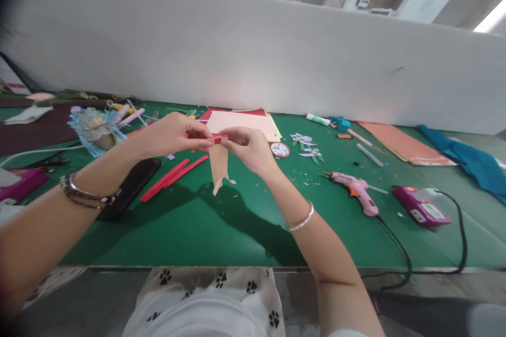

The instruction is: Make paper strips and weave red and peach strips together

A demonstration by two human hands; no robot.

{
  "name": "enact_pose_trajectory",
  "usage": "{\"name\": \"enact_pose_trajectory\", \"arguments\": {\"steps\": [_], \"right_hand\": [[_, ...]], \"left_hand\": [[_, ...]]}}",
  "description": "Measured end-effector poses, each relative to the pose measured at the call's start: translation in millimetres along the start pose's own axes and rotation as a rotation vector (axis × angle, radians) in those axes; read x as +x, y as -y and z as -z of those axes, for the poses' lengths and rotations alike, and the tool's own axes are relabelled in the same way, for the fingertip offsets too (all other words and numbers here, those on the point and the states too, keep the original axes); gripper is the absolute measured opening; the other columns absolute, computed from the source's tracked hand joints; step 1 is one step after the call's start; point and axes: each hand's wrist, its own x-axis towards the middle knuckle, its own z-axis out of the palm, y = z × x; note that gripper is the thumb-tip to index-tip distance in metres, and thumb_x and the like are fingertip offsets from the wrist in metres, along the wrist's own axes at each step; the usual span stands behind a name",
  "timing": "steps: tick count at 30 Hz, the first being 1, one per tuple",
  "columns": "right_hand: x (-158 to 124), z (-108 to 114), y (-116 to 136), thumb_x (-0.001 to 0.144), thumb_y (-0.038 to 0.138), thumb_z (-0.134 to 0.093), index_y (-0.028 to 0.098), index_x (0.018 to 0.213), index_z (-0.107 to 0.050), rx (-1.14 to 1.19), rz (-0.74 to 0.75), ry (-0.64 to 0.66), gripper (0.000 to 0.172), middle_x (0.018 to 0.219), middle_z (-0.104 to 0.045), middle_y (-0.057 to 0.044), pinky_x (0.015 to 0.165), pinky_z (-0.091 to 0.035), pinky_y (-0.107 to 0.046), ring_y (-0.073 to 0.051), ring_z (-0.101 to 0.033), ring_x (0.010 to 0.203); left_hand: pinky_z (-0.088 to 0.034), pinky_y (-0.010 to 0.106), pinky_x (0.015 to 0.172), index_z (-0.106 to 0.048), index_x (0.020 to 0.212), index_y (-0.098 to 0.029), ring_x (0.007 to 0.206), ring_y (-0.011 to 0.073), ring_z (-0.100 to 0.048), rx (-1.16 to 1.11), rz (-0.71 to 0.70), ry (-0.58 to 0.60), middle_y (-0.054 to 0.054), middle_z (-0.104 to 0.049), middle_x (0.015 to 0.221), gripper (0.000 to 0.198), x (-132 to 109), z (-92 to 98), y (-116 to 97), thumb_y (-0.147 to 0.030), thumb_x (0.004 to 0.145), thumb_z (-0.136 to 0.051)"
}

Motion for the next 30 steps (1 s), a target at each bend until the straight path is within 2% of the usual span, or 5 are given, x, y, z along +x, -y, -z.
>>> {"name": "enact_pose_trajectory", "arguments": {"steps": [3,10,20,30], "right_hand": [[0.4,-0.4,-0.6,0.064,0.028,-0.063,0.015,0.072,-0.066,0.002,0.003,0.016,0.015,0.078,-0.068,-0.005,0.068,-0.048,-0.028,-0.014,-0.061,0.073],[0.2,-0.8,-0.3,0.065,0.027,-0.062,0.014,0.068,-0.065,-0.036,0.015,0.008,0.014,0.069,-0.066,-0.004,0.06,-0.047,-0.026,-0.012,-0.059,0.063],[-3.3,-0.7,5.0,0.065,0.027,-0.062,0.015,0.068,-0.068,-0.049,0.014,0.038,0.014,0.072,-0.067,-0.004,0.06,-0.046,-0.026,-0.013,-0.059,0.065],[-4.8,0.9,4.4,0.066,0.03,-0.062,0.016,0.074,-0.069,-0.051,-0.021,0.04,0.018,0.076,-0.068,-0.005,0.062,-0.046,-0.027,-0.014,-0.06,0.069]], "left_hand": [[-0.027,0.019,0.047,-0.065,0.072,-0.016,0.048,0.0071,-0.044,0.021,0.003,0.011,-0.002,-0.056,0.054,0.025,-0.5,0.2,1.0,-0.034,0.075,-0.048],[-0.032,0.018,0.05,-0.065,0.079,-0.017,0.051,0.0074,-0.049,-0.038,0.026,-0.002,-0.002,-0.061,0.06,0.027,-2.9,0.3,2.2,-0.037,0.075,-0.048],[-0.033,0.02,0.055,-0.067,0.074,-0.016,0.06,0.0095,-0.05,0.01,-0.054,-0.049,0.002,-0.063,0.069,0.027,-1.4,1.3,-3.2,-0.034,0.076,-0.048],[-0.031,0.02,0.05,-0.068,0.073,-0.015,0.053,0.0086,-0.046,0.042,-0.021,-0.047,0.001,-0.062,0.062,0.027,-2.2,3.6,-6.1,-0.033,0.075,-0.048]]}}
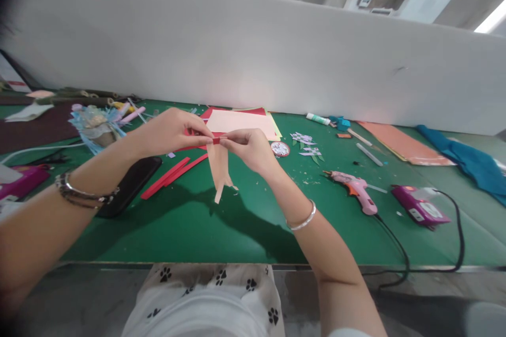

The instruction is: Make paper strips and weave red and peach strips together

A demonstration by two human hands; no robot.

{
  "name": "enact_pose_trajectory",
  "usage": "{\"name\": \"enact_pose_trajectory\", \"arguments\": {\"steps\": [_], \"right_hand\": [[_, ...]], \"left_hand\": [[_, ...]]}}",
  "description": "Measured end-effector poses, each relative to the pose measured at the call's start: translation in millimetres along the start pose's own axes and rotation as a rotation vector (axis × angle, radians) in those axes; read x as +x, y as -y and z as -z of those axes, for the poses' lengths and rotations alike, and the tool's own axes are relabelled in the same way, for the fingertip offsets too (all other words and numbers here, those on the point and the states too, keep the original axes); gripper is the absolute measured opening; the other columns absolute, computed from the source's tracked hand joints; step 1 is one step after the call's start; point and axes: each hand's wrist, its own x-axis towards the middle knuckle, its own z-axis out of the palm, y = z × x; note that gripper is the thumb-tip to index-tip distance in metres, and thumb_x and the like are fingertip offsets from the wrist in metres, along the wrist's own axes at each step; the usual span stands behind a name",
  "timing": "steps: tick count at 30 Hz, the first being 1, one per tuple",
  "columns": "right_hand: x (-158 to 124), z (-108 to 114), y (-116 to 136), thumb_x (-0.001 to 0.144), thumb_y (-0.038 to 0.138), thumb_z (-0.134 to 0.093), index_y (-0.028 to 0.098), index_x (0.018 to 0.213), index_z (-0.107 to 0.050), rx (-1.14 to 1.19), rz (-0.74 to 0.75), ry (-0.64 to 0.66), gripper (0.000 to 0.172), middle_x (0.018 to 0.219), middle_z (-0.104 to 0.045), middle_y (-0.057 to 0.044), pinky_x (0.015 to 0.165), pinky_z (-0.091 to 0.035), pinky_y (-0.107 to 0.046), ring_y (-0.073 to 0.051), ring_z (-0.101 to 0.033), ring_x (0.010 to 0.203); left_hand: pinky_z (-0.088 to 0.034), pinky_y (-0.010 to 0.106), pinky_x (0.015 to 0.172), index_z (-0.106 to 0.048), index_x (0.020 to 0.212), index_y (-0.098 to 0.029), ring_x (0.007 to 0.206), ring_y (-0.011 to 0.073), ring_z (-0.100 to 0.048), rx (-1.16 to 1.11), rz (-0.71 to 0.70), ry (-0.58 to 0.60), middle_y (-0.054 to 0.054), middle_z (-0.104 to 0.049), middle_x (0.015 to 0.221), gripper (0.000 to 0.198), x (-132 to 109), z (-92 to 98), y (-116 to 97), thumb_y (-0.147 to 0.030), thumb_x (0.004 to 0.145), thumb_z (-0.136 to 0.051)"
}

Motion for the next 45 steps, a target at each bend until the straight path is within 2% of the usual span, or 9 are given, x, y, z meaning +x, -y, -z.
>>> {"name": "enact_pose_trajectory", "arguments": {"steps": [13,18,21,25,28,32,36,40,45], "right_hand": [[-1,0,0,0.067,0.03,-0.06,0.016,0.07,-0.07,-0.101,0.027,0.028,0.018,0.064,-0.066,-0.002,0.051,-0.039,-0.024,-0.011,-0.053,0.057],[-1,1,8,0.069,0.029,-0.058,0.015,0.07,-0.069,-0.206,0.052,0.077,0.018,0.066,-0.067,-0.003,0.05,-0.037,-0.023,-0.01,-0.051,0.055],[-1,2,11,0.07,0.031,-0.057,0.014,0.073,-0.069,-0.267,0.068,0.06,0.022,0.069,-0.066,-0.004,0.049,-0.036,-0.023,-0.01,-0.051,0.056],[-4,2,5,0.073,0.037,-0.054,0.015,0.083,-0.066,-0.134,0.003,0.185,0.028,0.08,-0.066,-0.005,0.055,-0.039,-0.023,-0.011,-0.054,0.064],[-6,-2,-4,0.07,0.041,-0.057,0.014,0.079,-0.065,-0.059,-0.092,0.283,0.029,0.072,-0.064,-0.003,0.051,-0.037,-0.023,-0.009,-0.052,0.058],[-8,-6,-11,0.066,0.045,-0.06,0.013,0.067,-0.063,-0.078,-0.168,0.293,0.032,0.059,-0.059,-0.001,0.047,-0.033,-0.022,-0.008,-0.047,0.051],[-14,0,-8,0.066,0.044,-0.06,0.013,0.067,-0.063,-0.016,-0.282,0.396,0.031,0.061,-0.059,-0.001,0.052,-0.037,-0.021,-0.007,-0.049,0.053],[-21,8,-9,0.065,0.042,-0.06,0.014,0.068,-0.061,-0.041,-0.398,0.503,0.029,0.061,-0.056,0.001,0.052,-0.035,-0.022,-0.008,-0.047,0.053],[-23,9,-30,0.063,0.042,-0.058,0.014,0.053,-0.051,-0.306,-0.396,0.736,0.031,0.048,-0.031,0.007,0.047,-0.02,-0.021,-0.005,-0.027,0.048]], "left_hand": [[-0.029,0.021,0.049,-0.068,0.072,-0.018,0.054,0.0099,-0.047,-0.017,0.03,0.073,0.001,-0.062,0.062,0.028,-1,-3.5,5,-0.037,0.074,-0.047],[-0.023,0.022,0.045,-0.068,0.067,-0.016,0.045,0.0078,-0.039,0.03,0.06,0.095,-0.001,-0.053,0.049,0.032,1,-2.9,-1,-0.039,0.074,-0.046],[-0.023,0.022,0.045,-0.068,0.066,-0.017,0.045,0.0076,-0.037,0.026,0.073,0.065,-0.001,-0.051,0.048,0.031,1,-1.4,-3,-0.037,0.074,-0.047],[-0.027,0.022,0.048,-0.069,0.07,-0.017,0.049,0.008,-0.041,-0.048,0.114,-0.005,-0.001,-0.056,0.055,0.027,0,0.8,-4,-0.034,0.072,-0.049],[-0.027,0.021,0.047,-0.069,0.069,-0.016,0.047,0.0075,-0.039,-0.109,0.158,-0.001,-0.002,-0.053,0.052,0.027,-1,0.7,-2,-0.035,0.071,-0.051],[-0.026,0.021,0.045,-0.066,0.064,-0.015,0.045,0.0067,-0.037,-0.201,0.208,0.002,-0.003,-0.049,0.049,0.029,-6,-3.6,3,-0.038,0.071,-0.051],[-0.034,0.019,0.051,-0.066,0.065,-0.015,0.052,0.0079,-0.047,-0.374,0.331,-0.034,-0.002,-0.057,0.057,0.028,-14,-14.3,6,-0.04,0.069,-0.054],[-0.041,0.021,0.061,-0.068,0.072,-0.017,0.063,0.0116,-0.055,-0.667,0.503,-0.011,0.0,-0.065,0.068,0.026,-26,-37.6,7,-0.04,0.064,-0.059],[-0.036,0.02,0.051,-0.066,0.068,-0.015,0.054,0.0097,-0.049,-0.697,0.657,0.047,-0.001,-0.061,0.059,0.025,-44,-80.4,9,-0.038,0.063,-0.059]]}}
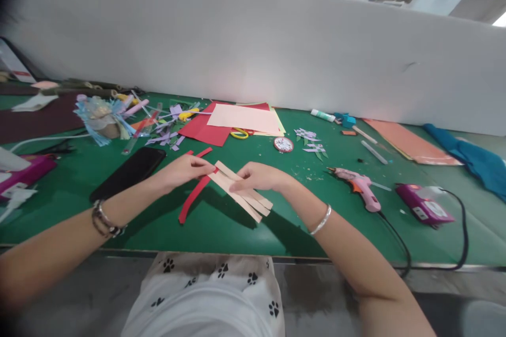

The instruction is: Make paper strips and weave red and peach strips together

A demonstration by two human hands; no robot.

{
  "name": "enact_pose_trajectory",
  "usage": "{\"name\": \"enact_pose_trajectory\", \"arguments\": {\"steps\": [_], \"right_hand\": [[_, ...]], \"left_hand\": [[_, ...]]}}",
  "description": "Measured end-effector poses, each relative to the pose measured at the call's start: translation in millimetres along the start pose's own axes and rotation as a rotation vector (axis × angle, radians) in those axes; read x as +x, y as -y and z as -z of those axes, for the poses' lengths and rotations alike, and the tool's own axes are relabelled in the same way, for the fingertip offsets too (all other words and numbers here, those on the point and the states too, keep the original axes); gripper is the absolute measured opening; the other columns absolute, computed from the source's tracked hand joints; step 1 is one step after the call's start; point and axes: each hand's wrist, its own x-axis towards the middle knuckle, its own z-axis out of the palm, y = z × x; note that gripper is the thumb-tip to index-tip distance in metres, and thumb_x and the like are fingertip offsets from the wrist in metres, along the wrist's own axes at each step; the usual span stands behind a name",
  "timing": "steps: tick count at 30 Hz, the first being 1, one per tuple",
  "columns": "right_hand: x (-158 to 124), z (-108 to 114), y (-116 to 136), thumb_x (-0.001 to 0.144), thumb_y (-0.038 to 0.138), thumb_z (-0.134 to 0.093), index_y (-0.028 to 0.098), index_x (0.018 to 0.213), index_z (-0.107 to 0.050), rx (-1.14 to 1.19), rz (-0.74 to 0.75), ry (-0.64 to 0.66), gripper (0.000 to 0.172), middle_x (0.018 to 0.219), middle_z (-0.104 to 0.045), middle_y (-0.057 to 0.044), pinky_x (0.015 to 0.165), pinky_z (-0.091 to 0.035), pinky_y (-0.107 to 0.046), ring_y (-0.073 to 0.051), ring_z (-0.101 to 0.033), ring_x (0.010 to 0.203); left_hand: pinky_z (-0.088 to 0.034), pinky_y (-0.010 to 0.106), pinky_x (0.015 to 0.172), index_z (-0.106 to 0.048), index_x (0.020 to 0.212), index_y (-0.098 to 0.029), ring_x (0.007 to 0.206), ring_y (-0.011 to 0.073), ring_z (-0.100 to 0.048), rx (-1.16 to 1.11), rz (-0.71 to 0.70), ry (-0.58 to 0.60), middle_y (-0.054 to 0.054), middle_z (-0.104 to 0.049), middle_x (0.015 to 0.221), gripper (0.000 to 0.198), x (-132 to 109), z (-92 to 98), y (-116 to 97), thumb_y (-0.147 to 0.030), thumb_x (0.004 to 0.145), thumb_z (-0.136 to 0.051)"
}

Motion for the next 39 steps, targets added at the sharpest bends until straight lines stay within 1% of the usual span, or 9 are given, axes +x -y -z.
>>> {"name": "enact_pose_trajectory", "arguments": {"steps": [5,10,15,18,21,25,29,32,39], "right_hand": [[16,-2,-13,0.065,0.041,-0.053,0.015,0.054,-0.048,-0.191,-0.08,0.1,0.029,0.05,-0.027,0.007,0.047,-0.017,-0.022,-0.005,-0.023,0.049],[23,1,-18,0.069,0.04,-0.047,0.015,0.054,-0.045,-0.237,-0.047,0.13,0.029,0.05,-0.031,0.006,0.047,-0.024,-0.021,-0.006,-0.03,0.049],[24,1,-20,0.072,0.037,-0.044,0.014,0.059,-0.054,-0.312,-0.05,0.03,0.028,0.049,-0.044,0.003,0.049,-0.03,-0.021,-0.008,-0.041,0.049],[23,-3,-18,0.075,0.034,-0.044,0.014,0.067,-0.061,-0.403,-0.038,-0.05,0.027,0.055,-0.055,0.001,0.051,-0.031,-0.021,-0.009,-0.047,0.052],[22,-7,-17,0.075,0.032,-0.046,0.016,0.077,-0.064,-0.48,-0.003,-0.183,0.024,0.073,-0.064,-0.002,0.057,-0.033,-0.021,-0.011,-0.053,0.064],[21,-13,-16,0.076,0.029,-0.046,0.017,0.075,-0.064,-0.526,-0.009,-0.286,0.021,0.077,-0.066,-0.002,0.06,-0.033,-0.022,-0.013,-0.054,0.069],[18,-17,-13,0.078,0.028,-0.045,0.018,0.071,-0.062,-0.553,0.03,-0.35,0.022,0.07,-0.064,-0.001,0.076,-0.031,-0.03,-0.012,-0.054,0.067],[13,-23,-8,0.079,0.027,-0.046,0.018,0.067,-0.061,-0.637,0.029,-0.433,0.021,0.077,-0.063,-0.001,0.087,-0.018,-0.041,-0.014,-0.054,0.074],[13,-34,-12,0.08,0.027,-0.044,0.014,0.054,-0.057,-0.687,0.022,-0.436,0.031,0.069,-0.058,-0.002,0.078,-0.016,-0.038,-0.014,-0.05,0.072]], "left_hand": [[-0.037,0.02,0.052,-0.061,0.068,-0.014,0.05,0.0093,-0.05,0.0,0.058,0.084,-0.002,-0.056,0.052,0.019,-1,-16.7,25,-0.032,0.064,-0.057],[-0.037,0.021,0.052,-0.058,0.076,-0.015,0.054,0.0117,-0.054,0.264,-0.048,0.071,-0.002,-0.059,0.057,0.017,-2,-18.5,31,-0.029,0.068,-0.055],[-0.036,0.022,0.051,-0.054,0.097,-0.016,0.06,0.014,-0.057,0.563,-0.144,0.03,-0.002,-0.059,0.062,0.025,-6,-20.4,30,-0.025,0.073,-0.053],[-0.039,0.023,0.052,-0.05,0.106,-0.017,0.071,0.0165,-0.058,0.727,-0.186,-0.01,0.001,-0.061,0.078,0.031,-11,-21.8,32,-0.029,0.077,-0.05],[-0.045,0.026,0.068,-0.047,0.112,-0.017,0.094,0.0186,-0.054,0.808,-0.363,-0.03,0.007,-0.055,0.107,0.035,-15,-21.2,40,-0.033,0.081,-0.046],[-0.035,0.034,0.094,-0.04,0.121,-0.012,0.112,0.0212,-0.042,0.858,-0.555,0.062,0.011,-0.045,0.124,0.045,-19,-18.9,53,-0.036,0.083,-0.043],[-0.03,0.039,0.098,-0.038,0.125,-0.011,0.117,0.0227,-0.037,0.923,-0.516,0.126,0.011,-0.041,0.131,0.048,-20,-20.0,59,-0.039,0.085,-0.036],[-0.023,0.042,0.101,-0.034,0.128,-0.013,0.121,0.0226,-0.032,0.961,-0.462,0.123,0.008,-0.035,0.135,0.049,-22,-22.1,61,-0.039,0.087,-0.03],[-0.013,0.046,0.103,-0.026,0.133,-0.016,0.127,0.0234,-0.023,1.008,-0.419,0.138,0.007,-0.027,0.139,0.055,-27,-23.6,59,-0.044,0.086,-0.025]]}}
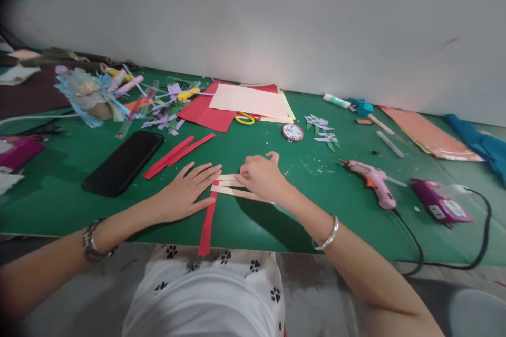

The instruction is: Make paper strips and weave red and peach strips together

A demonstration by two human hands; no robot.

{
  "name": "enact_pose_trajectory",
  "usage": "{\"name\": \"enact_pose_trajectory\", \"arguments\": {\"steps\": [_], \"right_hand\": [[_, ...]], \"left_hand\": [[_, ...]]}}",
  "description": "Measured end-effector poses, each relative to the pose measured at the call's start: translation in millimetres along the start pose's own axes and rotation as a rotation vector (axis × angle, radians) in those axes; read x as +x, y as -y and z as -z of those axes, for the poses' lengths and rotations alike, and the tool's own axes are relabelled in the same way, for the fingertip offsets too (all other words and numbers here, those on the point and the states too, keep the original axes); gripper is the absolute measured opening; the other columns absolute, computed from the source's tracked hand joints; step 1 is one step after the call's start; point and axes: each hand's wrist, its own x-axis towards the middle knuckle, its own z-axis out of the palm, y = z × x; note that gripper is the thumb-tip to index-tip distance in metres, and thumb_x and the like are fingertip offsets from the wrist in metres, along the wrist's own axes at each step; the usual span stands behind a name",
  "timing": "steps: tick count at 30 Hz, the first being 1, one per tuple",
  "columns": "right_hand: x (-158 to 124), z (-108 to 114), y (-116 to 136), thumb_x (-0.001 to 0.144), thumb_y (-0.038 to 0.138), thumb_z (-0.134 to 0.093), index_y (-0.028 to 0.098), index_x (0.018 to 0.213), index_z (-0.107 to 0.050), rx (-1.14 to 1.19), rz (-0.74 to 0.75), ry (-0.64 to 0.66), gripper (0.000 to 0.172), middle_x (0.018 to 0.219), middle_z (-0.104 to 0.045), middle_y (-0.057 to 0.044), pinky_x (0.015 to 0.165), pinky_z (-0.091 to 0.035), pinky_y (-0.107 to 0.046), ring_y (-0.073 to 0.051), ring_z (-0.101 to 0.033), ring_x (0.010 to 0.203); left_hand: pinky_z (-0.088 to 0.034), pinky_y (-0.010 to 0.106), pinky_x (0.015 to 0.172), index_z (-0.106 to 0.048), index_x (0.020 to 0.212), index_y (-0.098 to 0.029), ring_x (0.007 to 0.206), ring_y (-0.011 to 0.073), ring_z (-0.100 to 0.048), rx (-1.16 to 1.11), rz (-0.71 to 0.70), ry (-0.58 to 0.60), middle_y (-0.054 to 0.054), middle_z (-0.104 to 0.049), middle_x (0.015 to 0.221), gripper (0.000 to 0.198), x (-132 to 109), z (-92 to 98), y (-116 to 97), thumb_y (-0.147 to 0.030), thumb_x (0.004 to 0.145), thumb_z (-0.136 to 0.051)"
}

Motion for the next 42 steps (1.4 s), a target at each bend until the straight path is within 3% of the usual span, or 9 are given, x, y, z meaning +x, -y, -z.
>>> {"name": "enact_pose_trajectory", "arguments": {"steps": [5,10,15,20,23,27,30,35,42], "right_hand": [[1,-11,-6,0.081,0.026,-0.041,0.015,0.053,-0.056,-0.035,-0.021,0.022,0.034,0.062,-0.056,-0.001,0.075,-0.016,-0.036,-0.011,-0.047,0.065],[1,-18,-11,0.078,0.031,-0.046,0.015,0.048,-0.056,-0.08,-0.056,-0.044,0.035,0.061,-0.055,-0.001,0.078,-0.015,-0.039,-0.012,-0.047,0.066],[1,-18,-11,0.075,0.031,-0.051,0.017,0.055,-0.057,-0.109,-0.099,-0.075,0.025,0.065,-0.057,-0.002,0.083,-0.013,-0.045,-0.016,-0.049,0.072],[-3,-20,-3,0.08,0.022,-0.047,0.02,0.078,-0.058,-0.138,0.082,-0.245,0.011,0.084,-0.06,-0.003,0.09,-0.009,-0.043,-0.017,-0.051,0.082],[-4,-22,2,0.083,0.024,-0.044,0.021,0.083,-0.058,-0.019,0.222,-0.165,0.014,0.085,-0.06,-0.001,0.089,-0.014,-0.039,-0.014,-0.053,0.082],[0,-25,1,0.081,0.024,-0.049,0.019,0.084,-0.06,0.12,0.253,-0.017,0.013,0.083,-0.058,-0.002,0.078,-0.028,-0.032,-0.013,-0.053,0.078],[3,-25,-3,0.078,0.022,-0.052,0.016,0.084,-0.061,0.234,0.304,0.024,0.012,0.082,-0.055,-0.005,0.068,-0.036,-0.025,-0.013,-0.051,0.075],[5,-25,-5,0.077,0.017,-0.052,0.015,0.082,-0.061,0.33,0.29,0.033,0.011,0.079,-0.053,-0.005,0.066,-0.041,-0.022,-0.012,-0.051,0.073],[4,-33,-2,0.076,0.02,-0.052,0.016,0.08,-0.061,0.218,0.243,-0.066,0.011,0.075,-0.054,-0.004,0.065,-0.039,-0.023,-0.014,-0.051,0.073]], "left_hand": [[-0.011,0.047,0.103,-0.024,0.134,-0.016,0.128,0.0236,-0.019,0.018,0.014,0.025,0.005,-0.023,0.141,0.057,0,-0.4,-1,-0.046,0.086,-0.026],[-0.01,0.046,0.104,-0.025,0.133,-0.016,0.128,0.0231,-0.02,0.012,0.028,0.0,0.005,-0.024,0.14,0.057,0,-0.8,-1,-0.047,0.085,-0.028],[-0.014,0.044,0.103,-0.025,0.133,-0.016,0.127,0.0217,-0.025,-0.011,0.026,-0.05,0.007,-0.028,0.139,0.054,-3,0.3,-5,-0.042,0.086,-0.029],[-0.011,0.045,0.104,-0.031,0.13,-0.018,0.126,0.0189,-0.026,-0.015,-0.004,-0.046,0.006,-0.03,0.138,0.047,-6,-4.9,-7,-0.038,0.089,-0.022],[-0.01,0.046,0.104,-0.029,0.131,-0.017,0.127,0.0193,-0.024,-0.004,-0.008,-0.047,0.007,-0.028,0.139,0.048,-5,-6.5,-7,-0.038,0.089,-0.02],[-0.008,0.046,0.104,-0.026,0.133,-0.015,0.128,0.0205,-0.022,0.009,0.009,-0.042,0.009,-0.023,0.14,0.051,-6,-5.8,-7,-0.04,0.089,-0.018],[-0.005,0.045,0.104,-0.024,0.134,-0.016,0.128,0.0202,-0.022,-0.001,-0.004,-0.05,0.008,-0.023,0.141,0.053,-9,-5.7,-9,-0.043,0.089,-0.019],[-0.004,0.046,0.104,-0.025,0.133,-0.016,0.129,0.0203,-0.021,-0.014,-0.014,0.005,0.008,-0.023,0.14,0.054,-13,-5.2,-13,-0.044,0.088,-0.019],[-0.005,0.048,0.104,-0.024,0.134,-0.015,0.129,0.0214,-0.02,0.003,0.0,-0.013,0.009,-0.022,0.14,0.057,-14,-5.0,-13,-0.048,0.087,-0.017]]}}
